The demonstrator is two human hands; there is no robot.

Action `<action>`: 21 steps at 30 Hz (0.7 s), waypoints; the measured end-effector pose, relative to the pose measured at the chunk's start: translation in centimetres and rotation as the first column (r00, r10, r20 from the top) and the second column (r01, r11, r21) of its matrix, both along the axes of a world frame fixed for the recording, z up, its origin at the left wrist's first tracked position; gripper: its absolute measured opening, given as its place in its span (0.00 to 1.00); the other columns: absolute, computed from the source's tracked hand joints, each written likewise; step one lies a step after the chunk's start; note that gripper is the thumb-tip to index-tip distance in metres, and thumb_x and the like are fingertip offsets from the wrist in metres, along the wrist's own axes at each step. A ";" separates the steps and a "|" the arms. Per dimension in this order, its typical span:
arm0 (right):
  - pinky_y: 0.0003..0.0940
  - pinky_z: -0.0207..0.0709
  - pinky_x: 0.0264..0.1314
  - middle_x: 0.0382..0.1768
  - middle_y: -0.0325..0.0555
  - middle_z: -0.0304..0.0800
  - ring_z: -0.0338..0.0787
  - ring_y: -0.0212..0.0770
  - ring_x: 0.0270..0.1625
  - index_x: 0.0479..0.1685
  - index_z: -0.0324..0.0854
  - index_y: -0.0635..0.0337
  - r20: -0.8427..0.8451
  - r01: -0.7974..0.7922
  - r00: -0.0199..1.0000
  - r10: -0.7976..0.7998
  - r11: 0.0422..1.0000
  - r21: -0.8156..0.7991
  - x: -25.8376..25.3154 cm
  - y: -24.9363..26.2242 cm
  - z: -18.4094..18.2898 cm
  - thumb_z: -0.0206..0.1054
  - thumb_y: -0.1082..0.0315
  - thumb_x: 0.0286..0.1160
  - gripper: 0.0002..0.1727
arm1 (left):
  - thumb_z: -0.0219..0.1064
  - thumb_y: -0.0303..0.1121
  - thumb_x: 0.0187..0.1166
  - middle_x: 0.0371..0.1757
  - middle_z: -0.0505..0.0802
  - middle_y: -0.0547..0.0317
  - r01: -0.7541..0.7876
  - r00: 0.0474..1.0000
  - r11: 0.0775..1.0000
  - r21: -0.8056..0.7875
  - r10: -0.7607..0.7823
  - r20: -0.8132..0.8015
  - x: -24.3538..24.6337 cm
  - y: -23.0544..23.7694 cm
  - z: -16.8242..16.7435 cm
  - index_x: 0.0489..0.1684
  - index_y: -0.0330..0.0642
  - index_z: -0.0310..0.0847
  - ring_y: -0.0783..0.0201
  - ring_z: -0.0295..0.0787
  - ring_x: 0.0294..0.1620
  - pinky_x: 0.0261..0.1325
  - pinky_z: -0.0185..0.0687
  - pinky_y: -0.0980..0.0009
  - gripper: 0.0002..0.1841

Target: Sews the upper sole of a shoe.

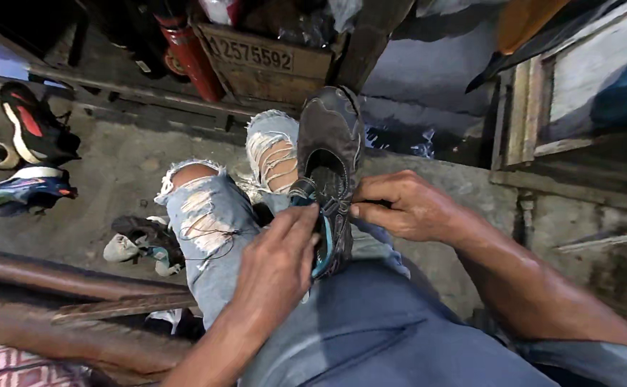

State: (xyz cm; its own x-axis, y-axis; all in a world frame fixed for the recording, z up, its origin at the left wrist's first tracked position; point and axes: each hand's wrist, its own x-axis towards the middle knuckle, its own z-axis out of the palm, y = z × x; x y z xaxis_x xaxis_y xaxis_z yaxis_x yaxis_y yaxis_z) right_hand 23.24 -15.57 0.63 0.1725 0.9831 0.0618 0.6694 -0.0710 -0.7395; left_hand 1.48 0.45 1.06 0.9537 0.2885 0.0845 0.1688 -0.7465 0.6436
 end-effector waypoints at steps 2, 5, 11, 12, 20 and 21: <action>0.20 0.80 0.35 0.29 0.31 0.86 0.84 0.22 0.33 0.31 0.90 0.55 0.016 0.007 1.000 -0.007 1.000 0.001 0.0 -0.1 -0.1 0.63 0.63 0.77 0.12 | 0.65 0.34 0.80 0.43 0.92 0.52 -0.010 1.000 0.993 0.114 0.011 -0.006 1.3 -1.0 -1.3 0.48 0.41 0.91 0.53 0.92 0.41 0.42 0.89 0.56 0.11; 0.18 0.79 0.33 0.29 0.29 0.85 0.82 0.20 0.31 0.33 0.89 0.53 -0.002 0.048 0.999 -0.048 0.998 -0.045 0.1 -0.6 0.1 0.63 0.62 0.78 0.11 | 0.64 0.36 0.80 0.35 0.89 0.58 -0.061 0.998 0.981 0.183 0.057 0.025 1.0 -1.0 -0.9 0.36 0.48 0.92 0.55 0.88 0.40 0.42 0.84 0.58 0.09; 0.18 0.74 0.23 0.22 0.25 0.81 0.78 0.19 0.23 0.35 0.82 0.48 -0.039 0.151 0.987 -0.158 0.978 -0.145 -0.6 -0.4 0.9 0.67 0.62 0.73 0.03 | 0.65 0.33 0.85 0.64 0.89 0.54 0.095 0.979 0.753 -0.651 0.047 0.197 -0.1 0.2 1.9 0.41 0.40 0.90 0.68 0.90 0.56 0.55 0.91 0.72 0.09; 0.19 0.74 0.23 0.22 0.25 0.80 0.78 0.19 0.22 0.34 0.82 0.47 -0.024 0.155 0.987 -0.162 0.973 -0.171 -0.7 -0.2 1.2 0.67 0.63 0.73 0.02 | 0.65 0.33 0.86 0.61 0.90 0.51 0.144 0.971 0.557 -0.818 0.079 0.225 0.1 0.2 1.4 0.44 0.37 0.88 0.67 0.93 0.46 0.45 0.94 0.71 0.09; 0.23 0.70 0.19 0.18 0.26 0.77 0.76 0.22 0.19 0.26 0.80 0.47 0.022 0.165 0.986 -0.164 0.968 -0.188 -1.4 1.2 1.9 0.66 0.66 0.70 0.06 | 0.64 0.27 0.82 0.36 0.93 0.63 -0.250 0.952 0.688 -0.681 0.304 -0.042 1.7 -1.9 -1.8 0.43 0.40 0.93 0.73 0.89 0.34 0.39 0.88 0.77 0.09; 0.23 0.69 0.18 0.17 0.27 0.77 0.75 0.22 0.19 0.25 0.80 0.48 0.020 0.161 0.987 -0.160 0.973 -0.163 -1.5 1.3 1.8 0.65 0.66 0.71 0.07 | 0.63 0.28 0.82 0.38 0.93 0.64 -0.263 0.948 0.771 -0.580 0.318 -0.007 1.9 -2.0 -2.0 0.45 0.43 0.93 0.74 0.89 0.38 0.44 0.87 0.77 0.10</action>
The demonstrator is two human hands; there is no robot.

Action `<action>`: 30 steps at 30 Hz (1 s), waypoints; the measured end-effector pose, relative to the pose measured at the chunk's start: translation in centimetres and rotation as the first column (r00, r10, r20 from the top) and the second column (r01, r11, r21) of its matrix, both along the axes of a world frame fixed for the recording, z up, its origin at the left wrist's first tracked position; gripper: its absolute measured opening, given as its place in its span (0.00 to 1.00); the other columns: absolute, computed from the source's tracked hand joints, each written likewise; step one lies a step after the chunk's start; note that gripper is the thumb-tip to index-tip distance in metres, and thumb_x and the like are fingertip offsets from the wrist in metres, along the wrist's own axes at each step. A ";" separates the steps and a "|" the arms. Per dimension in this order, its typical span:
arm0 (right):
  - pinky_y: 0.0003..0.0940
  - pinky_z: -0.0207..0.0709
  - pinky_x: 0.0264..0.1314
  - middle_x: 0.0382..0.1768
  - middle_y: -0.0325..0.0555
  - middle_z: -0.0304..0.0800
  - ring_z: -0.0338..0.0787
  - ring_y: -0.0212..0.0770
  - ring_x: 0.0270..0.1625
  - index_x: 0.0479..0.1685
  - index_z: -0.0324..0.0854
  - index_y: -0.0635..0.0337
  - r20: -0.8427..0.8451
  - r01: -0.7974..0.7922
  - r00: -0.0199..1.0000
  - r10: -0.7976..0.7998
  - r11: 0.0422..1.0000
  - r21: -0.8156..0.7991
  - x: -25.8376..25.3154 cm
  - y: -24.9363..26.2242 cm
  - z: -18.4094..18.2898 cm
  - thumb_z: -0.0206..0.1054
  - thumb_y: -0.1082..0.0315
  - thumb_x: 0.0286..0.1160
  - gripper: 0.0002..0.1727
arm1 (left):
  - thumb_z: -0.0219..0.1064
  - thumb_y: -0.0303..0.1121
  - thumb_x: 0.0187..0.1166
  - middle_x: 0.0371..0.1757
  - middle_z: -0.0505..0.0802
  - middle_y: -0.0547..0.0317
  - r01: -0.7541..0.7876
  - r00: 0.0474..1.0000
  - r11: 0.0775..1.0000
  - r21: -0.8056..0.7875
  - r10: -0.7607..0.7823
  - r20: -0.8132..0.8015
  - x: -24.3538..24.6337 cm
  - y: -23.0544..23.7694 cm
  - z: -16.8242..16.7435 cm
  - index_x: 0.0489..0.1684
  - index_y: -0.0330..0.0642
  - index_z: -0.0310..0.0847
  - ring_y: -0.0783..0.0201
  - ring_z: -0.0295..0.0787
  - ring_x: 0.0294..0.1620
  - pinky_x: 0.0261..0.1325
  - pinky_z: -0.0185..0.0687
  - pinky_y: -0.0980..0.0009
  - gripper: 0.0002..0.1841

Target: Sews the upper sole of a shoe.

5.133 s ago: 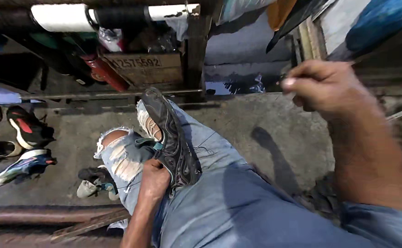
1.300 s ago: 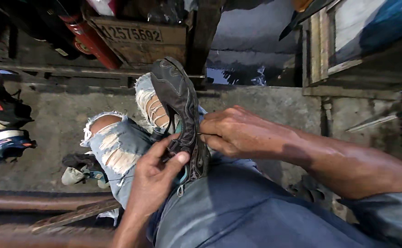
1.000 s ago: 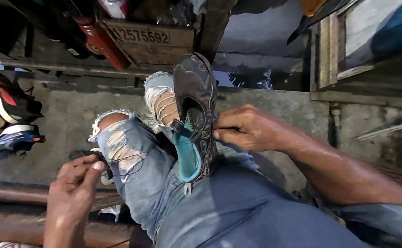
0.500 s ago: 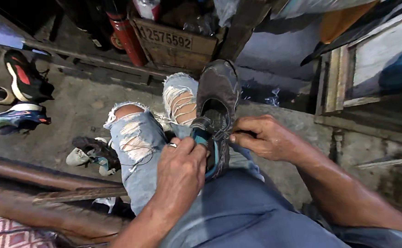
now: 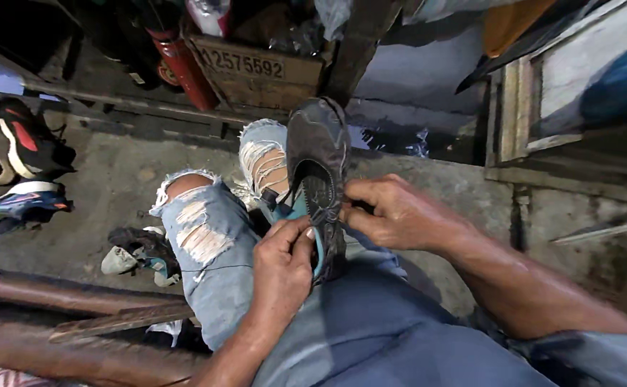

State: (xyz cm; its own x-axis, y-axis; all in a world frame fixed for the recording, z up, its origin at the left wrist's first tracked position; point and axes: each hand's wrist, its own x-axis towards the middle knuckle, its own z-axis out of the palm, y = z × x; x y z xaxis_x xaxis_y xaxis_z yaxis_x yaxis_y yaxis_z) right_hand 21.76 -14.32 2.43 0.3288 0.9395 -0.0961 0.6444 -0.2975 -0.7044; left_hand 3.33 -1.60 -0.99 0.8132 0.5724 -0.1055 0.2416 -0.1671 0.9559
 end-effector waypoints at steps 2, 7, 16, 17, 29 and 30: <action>0.24 0.69 0.20 0.18 0.28 0.76 0.75 0.23 0.20 0.24 0.80 0.49 0.013 -0.016 1.000 0.016 0.999 0.044 -0.1 0.1 -0.2 0.65 0.65 0.72 0.08 | 0.61 0.27 0.82 0.42 0.92 0.64 -0.024 1.000 0.985 0.173 0.025 -0.004 0.4 0.0 -0.4 0.53 0.44 0.93 0.76 0.88 0.44 0.49 0.86 0.78 0.13; 0.25 0.73 0.23 0.20 0.31 0.79 0.78 0.25 0.23 0.23 0.82 0.52 0.020 -0.051 0.999 0.049 0.993 0.106 -0.1 -0.1 -0.7 0.64 0.67 0.73 0.10 | 0.60 0.24 0.78 0.46 0.94 0.63 0.046 0.999 0.978 0.201 -0.044 -0.018 1.2 0.3 -0.7 0.58 0.44 0.91 0.75 0.90 0.47 0.52 0.87 0.76 0.16; 0.26 0.71 0.18 0.16 0.29 0.78 0.75 0.25 0.17 0.34 0.85 0.52 -0.101 0.144 0.985 -0.136 0.987 0.066 -0.9 -1.5 -2.2 0.69 0.62 0.76 0.06 | 0.59 0.26 0.80 0.45 0.94 0.63 0.134 0.989 0.984 0.115 -0.126 -0.080 0.9 0.1 -0.6 0.67 0.45 0.84 0.75 0.90 0.39 0.44 0.89 0.75 0.19; 0.27 0.70 0.16 0.14 0.29 0.75 0.72 0.26 0.14 0.41 0.88 0.54 -0.103 0.179 0.980 -0.171 0.981 0.071 -1.0 -1.9 -2.8 0.69 0.59 0.77 0.08 | 0.59 0.27 0.80 0.45 0.94 0.63 0.135 0.989 0.981 0.138 -0.125 -0.079 1.0 -0.1 -0.7 0.66 0.46 0.85 0.75 0.90 0.39 0.44 0.88 0.75 0.19; 0.37 0.73 0.18 0.17 0.32 0.79 0.80 0.32 0.18 0.38 0.86 0.51 0.066 0.197 0.977 -0.203 0.976 0.096 -1.5 -3.1 -3.6 0.58 0.60 0.85 0.12 | 0.61 0.26 0.76 0.41 0.92 0.64 0.177 0.984 0.938 0.297 -0.170 -0.051 1.2 -0.4 -1.2 0.51 0.44 0.92 0.76 0.88 0.43 0.49 0.85 0.76 0.14; 0.39 0.77 0.21 0.20 0.36 0.85 0.83 0.34 0.20 0.45 0.90 0.54 0.063 0.225 0.970 -0.234 0.965 0.135 -1.1 -3.5 -3.9 0.58 0.60 0.87 0.14 | 0.61 0.26 0.77 0.42 0.93 0.64 0.166 0.986 0.943 0.288 -0.160 -0.047 1.2 -0.4 -1.3 0.53 0.45 0.92 0.76 0.88 0.44 0.50 0.86 0.76 0.15</action>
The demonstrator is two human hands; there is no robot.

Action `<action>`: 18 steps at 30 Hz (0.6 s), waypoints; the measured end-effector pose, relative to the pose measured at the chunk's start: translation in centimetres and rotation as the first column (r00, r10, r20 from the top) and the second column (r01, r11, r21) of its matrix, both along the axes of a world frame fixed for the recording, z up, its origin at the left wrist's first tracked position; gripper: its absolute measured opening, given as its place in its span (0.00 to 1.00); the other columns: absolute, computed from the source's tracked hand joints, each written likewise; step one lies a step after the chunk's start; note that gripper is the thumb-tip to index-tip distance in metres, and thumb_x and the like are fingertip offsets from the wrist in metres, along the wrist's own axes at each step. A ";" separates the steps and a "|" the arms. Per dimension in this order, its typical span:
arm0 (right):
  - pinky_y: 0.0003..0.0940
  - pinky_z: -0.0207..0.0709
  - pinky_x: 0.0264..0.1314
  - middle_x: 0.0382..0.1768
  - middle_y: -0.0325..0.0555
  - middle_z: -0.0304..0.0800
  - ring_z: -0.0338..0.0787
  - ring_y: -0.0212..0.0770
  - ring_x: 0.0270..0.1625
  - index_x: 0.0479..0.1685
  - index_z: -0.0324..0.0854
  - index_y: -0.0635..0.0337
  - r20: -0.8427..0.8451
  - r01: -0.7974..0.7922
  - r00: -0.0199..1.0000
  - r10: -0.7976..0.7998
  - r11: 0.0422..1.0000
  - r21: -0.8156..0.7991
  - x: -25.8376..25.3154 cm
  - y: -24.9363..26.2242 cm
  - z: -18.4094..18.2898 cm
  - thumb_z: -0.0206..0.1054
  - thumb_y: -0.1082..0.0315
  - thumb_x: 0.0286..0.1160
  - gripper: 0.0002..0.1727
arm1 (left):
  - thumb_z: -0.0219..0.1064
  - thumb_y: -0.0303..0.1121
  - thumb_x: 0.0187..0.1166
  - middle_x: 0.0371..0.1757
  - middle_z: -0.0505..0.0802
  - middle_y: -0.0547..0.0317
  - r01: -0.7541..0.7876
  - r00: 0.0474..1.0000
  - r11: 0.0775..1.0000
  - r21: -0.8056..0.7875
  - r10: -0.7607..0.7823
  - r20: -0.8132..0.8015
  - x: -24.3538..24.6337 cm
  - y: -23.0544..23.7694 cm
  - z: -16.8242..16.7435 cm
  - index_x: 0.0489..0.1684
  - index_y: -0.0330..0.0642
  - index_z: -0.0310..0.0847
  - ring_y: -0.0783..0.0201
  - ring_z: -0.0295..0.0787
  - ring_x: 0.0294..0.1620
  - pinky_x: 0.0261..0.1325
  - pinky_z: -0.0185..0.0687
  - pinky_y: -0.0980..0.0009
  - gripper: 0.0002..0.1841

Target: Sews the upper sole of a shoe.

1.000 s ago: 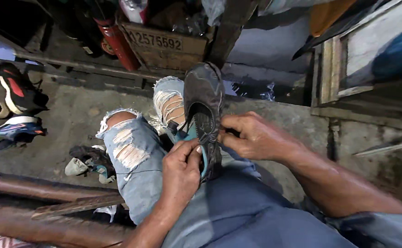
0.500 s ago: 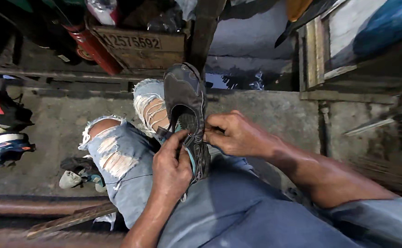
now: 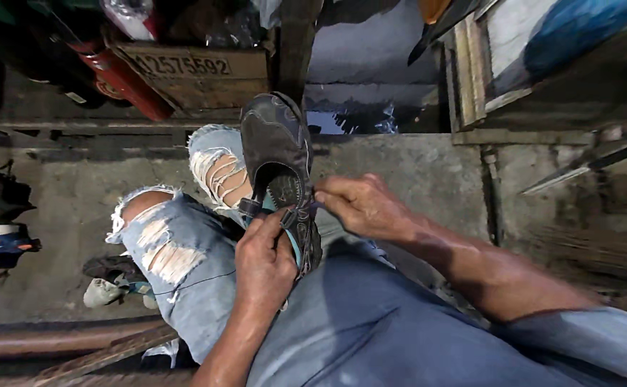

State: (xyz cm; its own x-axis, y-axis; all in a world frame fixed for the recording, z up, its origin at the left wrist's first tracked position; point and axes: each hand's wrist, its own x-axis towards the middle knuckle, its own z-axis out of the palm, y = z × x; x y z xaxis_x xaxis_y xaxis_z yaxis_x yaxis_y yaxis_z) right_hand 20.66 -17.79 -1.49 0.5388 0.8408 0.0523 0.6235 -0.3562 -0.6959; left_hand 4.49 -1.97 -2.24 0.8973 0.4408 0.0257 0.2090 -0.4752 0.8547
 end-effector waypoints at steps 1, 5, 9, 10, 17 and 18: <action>0.40 0.79 0.26 0.25 0.38 0.88 0.85 0.35 0.24 0.50 0.90 0.56 -0.012 0.038 0.999 -0.038 0.999 0.010 0.5 -0.4 -0.2 0.57 0.60 0.89 0.16 | 0.61 0.25 0.77 0.43 0.93 0.63 -0.007 1.000 1.000 -0.005 0.007 0.000 -0.1 0.0 -0.1 0.54 0.45 0.92 0.76 0.89 0.44 0.50 0.86 0.76 0.15; 0.39 0.81 0.33 0.30 0.42 0.90 0.86 0.34 0.28 0.52 0.89 0.59 0.023 0.219 0.975 -0.220 0.974 0.066 2.6 -1.5 -0.8 0.56 0.61 0.90 0.16 | 0.61 0.27 0.79 0.43 0.92 0.64 -0.024 1.000 1.000 -0.009 0.024 0.004 -0.1 0.1 -0.5 0.61 0.47 0.90 0.75 0.87 0.44 0.51 0.85 0.74 0.17; 0.24 0.74 0.29 0.29 0.35 0.84 0.76 0.24 0.25 0.52 0.88 0.60 -0.195 0.163 0.971 -0.137 0.979 0.121 3.1 -1.6 -1.0 0.57 0.63 0.90 0.15 | 0.65 0.27 0.77 0.43 0.94 0.65 -0.034 0.995 0.985 -0.168 0.050 0.091 -0.1 0.9 -1.0 0.55 0.42 0.92 0.76 0.90 0.43 0.49 0.89 0.76 0.13; 0.20 0.71 0.26 0.28 0.33 0.83 0.74 0.22 0.23 0.54 0.88 0.62 -0.312 0.139 0.946 -0.082 0.976 0.165 3.0 -1.5 -0.8 0.57 0.65 0.90 0.14 | 0.66 0.25 0.75 0.42 0.95 0.64 -0.036 0.990 0.968 -0.247 0.068 0.122 -0.3 1.2 -1.1 0.51 0.39 0.91 0.75 0.91 0.43 0.50 0.90 0.76 0.11; 0.20 0.70 0.15 0.14 0.33 0.73 0.72 0.25 0.14 0.55 0.87 0.64 -0.848 0.077 0.454 0.273 0.936 0.342 0.4 -0.4 0.6 0.55 0.63 0.90 0.17 | 0.67 0.19 0.74 0.39 0.96 0.70 0.043 0.971 0.870 -0.491 0.080 0.227 -1.1 2.3 -0.9 0.41 0.41 0.91 0.77 0.93 0.42 0.53 0.91 0.74 0.09; 0.19 0.69 0.16 0.14 0.32 0.74 0.73 0.24 0.14 0.50 0.87 0.65 -0.834 0.014 0.443 0.330 0.927 0.374 0.2 -0.2 0.4 0.54 0.64 0.89 0.17 | 0.67 0.19 0.74 0.39 0.97 0.70 0.056 0.969 0.861 -0.505 0.075 0.235 -1.2 2.4 -0.9 0.41 0.42 0.91 0.76 0.93 0.43 0.54 0.91 0.73 0.09</action>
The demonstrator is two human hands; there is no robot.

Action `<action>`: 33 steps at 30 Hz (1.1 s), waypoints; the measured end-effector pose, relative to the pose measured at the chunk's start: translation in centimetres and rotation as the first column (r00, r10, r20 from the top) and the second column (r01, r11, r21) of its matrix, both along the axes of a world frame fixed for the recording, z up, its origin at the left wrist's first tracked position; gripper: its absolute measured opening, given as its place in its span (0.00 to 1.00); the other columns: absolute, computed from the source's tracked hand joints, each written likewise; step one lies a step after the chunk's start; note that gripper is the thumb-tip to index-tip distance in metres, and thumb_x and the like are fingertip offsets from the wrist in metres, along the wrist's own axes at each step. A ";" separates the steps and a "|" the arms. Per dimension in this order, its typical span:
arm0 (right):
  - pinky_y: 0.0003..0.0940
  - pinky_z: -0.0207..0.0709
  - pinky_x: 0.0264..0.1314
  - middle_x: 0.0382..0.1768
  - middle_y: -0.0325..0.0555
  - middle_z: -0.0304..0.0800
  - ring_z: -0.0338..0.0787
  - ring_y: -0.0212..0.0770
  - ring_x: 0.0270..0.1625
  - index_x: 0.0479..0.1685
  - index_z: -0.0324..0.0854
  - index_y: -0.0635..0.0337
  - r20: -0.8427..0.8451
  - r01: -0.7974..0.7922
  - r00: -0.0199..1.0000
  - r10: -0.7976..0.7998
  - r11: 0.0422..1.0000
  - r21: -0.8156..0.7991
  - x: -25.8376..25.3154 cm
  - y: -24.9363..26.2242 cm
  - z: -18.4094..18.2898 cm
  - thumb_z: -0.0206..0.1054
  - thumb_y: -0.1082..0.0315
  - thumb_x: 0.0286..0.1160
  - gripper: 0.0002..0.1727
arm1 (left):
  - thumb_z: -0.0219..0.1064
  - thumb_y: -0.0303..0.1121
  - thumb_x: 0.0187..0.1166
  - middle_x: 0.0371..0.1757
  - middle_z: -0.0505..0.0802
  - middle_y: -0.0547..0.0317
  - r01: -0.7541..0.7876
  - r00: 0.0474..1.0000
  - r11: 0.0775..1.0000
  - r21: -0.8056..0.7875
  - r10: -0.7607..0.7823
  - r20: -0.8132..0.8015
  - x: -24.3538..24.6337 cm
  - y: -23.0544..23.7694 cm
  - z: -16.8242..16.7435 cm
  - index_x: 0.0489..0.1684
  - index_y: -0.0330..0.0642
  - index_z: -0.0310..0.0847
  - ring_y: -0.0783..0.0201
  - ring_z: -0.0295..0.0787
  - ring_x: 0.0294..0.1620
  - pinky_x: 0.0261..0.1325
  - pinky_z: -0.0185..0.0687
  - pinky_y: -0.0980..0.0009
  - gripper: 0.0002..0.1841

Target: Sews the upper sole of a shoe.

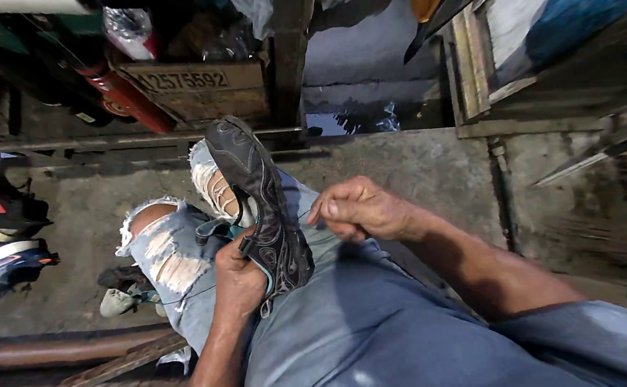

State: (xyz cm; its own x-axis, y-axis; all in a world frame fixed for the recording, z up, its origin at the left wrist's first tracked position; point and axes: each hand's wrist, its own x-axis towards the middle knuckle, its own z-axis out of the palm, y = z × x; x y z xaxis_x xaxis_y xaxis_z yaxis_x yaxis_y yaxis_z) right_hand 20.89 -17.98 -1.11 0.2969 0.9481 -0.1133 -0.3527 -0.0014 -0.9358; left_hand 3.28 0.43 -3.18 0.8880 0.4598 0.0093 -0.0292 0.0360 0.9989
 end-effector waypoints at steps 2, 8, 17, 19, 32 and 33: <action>0.16 0.66 0.17 0.15 0.31 0.76 0.72 0.21 0.16 0.45 0.88 0.66 0.085 -0.137 0.987 0.136 0.991 0.004 -0.1 0.2 -0.1 0.56 0.67 0.88 0.15 | 0.67 0.19 0.74 0.40 0.97 0.70 0.000 1.000 1.000 -0.012 0.000 0.011 -0.1 0.1 0.0 0.41 0.43 0.91 0.76 0.93 0.43 0.54 0.91 0.73 0.09; 0.13 0.67 0.21 0.26 0.29 0.84 0.76 0.17 0.22 0.46 0.83 0.63 0.119 -0.414 0.903 0.412 0.910 -0.011 0.5 -0.1 1.3 0.64 0.64 0.80 0.10 | 0.67 0.21 0.74 0.42 0.97 0.70 -0.010 1.000 0.997 0.072 0.012 -0.029 -0.2 -0.4 0.4 0.45 0.38 0.91 0.77 0.93 0.45 0.56 0.91 0.75 0.08; 0.24 0.75 0.26 0.24 0.34 0.85 0.81 0.26 0.26 0.30 0.91 0.56 0.663 0.174 0.748 0.030 0.955 -0.239 -0.2 -0.4 1.3 0.59 0.56 0.88 0.21 | 0.66 0.19 0.74 0.39 0.96 0.69 -0.066 0.996 0.998 -0.016 0.065 -0.064 -0.1 -0.4 -0.1 0.45 0.39 0.88 0.75 0.93 0.42 0.53 0.92 0.73 0.09; 0.26 0.72 0.25 0.21 0.35 0.81 0.79 0.28 0.24 0.21 0.86 0.57 0.755 0.325 0.648 -0.096 0.932 -0.160 -1.3 0.6 0.3 0.62 0.59 0.85 0.21 | 0.66 0.19 0.74 0.39 0.96 0.68 -0.047 0.997 0.999 0.002 0.047 -0.055 -0.1 -0.4 -0.1 0.45 0.39 0.88 0.75 0.93 0.42 0.52 0.92 0.73 0.09; 0.18 0.73 0.25 0.36 0.39 0.85 0.79 0.25 0.27 0.31 0.88 0.60 0.305 -0.016 0.948 0.092 0.970 -0.243 -0.9 0.4 1.5 0.65 0.72 0.75 0.08 | 0.66 0.19 0.74 0.38 0.96 0.68 -0.086 0.992 0.992 0.096 0.093 -0.080 -0.3 -0.3 0.2 0.44 0.38 0.88 0.76 0.93 0.41 0.51 0.91 0.75 0.08; 0.18 0.71 0.20 0.38 0.39 0.85 0.77 0.25 0.23 0.31 0.87 0.60 0.200 -0.046 0.976 0.087 0.978 -0.201 -0.4 -0.2 2.0 0.64 0.71 0.76 0.08 | 0.66 0.19 0.73 0.38 0.96 0.69 -0.088 0.991 0.991 0.101 0.097 -0.088 -0.3 -0.3 0.1 0.43 0.38 0.88 0.77 0.93 0.41 0.51 0.91 0.75 0.08</action>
